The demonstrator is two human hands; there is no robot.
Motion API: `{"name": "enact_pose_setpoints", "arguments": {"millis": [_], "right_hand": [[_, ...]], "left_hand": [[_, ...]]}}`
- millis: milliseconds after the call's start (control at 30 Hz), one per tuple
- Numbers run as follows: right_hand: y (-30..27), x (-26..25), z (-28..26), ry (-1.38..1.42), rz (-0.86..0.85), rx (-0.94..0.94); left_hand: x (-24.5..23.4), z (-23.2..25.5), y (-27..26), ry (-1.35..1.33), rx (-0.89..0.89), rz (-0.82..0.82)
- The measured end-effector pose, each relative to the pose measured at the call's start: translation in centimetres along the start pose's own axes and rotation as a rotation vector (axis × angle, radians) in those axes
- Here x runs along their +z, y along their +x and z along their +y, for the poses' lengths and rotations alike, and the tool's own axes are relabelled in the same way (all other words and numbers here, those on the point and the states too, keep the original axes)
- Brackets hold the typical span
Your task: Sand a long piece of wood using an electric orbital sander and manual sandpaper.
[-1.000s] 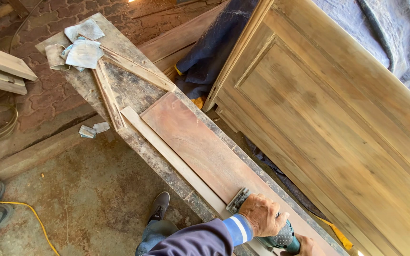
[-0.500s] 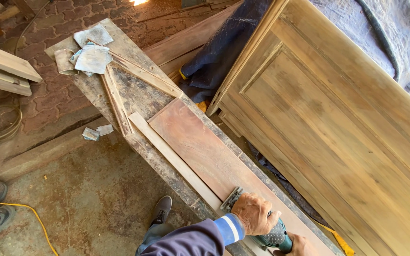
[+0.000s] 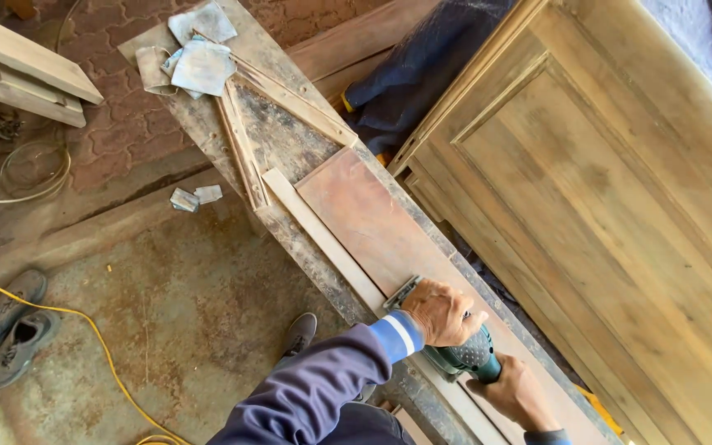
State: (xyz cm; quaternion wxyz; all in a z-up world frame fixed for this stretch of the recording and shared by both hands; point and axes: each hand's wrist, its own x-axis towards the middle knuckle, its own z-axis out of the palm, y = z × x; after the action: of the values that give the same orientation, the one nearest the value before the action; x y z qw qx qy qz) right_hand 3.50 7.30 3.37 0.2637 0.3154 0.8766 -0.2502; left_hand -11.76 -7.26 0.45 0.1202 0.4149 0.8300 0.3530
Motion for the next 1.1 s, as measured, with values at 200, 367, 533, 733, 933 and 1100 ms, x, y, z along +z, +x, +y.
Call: {"name": "enact_pose_setpoints", "arguments": {"millis": [200, 367, 533, 733, 933, 1100], "right_hand": [[2.9, 0.4, -2.7, -0.006, 0.024, -0.025], [4.3, -0.4, -7.1, -0.059, -0.046, 0.029], [5.6, -0.5, -11.0, -0.063, -0.057, -0.003], [7.0, -0.2, -15.4, -0.063, -0.063, -0.049], [8.5, -0.5, -20.7, -0.063, -0.061, -0.07], [10.3, -0.4, -24.1, -0.033, -0.05, -0.126]], "left_hand": [[-2.2, -3.5, 1.1, 0.04, 0.021, 0.091], [-5.6, -5.9, 1.8, 0.044, 0.024, 0.054], [-8.5, -8.8, 2.5, 0.022, 0.021, 0.077], [-11.5, -12.5, 3.2, 0.046, 0.03, 0.028], [-14.6, -16.2, 4.3, 0.027, 0.047, 0.051], [-17.0, -19.2, 5.1, 0.038, 0.037, 0.096]]}}
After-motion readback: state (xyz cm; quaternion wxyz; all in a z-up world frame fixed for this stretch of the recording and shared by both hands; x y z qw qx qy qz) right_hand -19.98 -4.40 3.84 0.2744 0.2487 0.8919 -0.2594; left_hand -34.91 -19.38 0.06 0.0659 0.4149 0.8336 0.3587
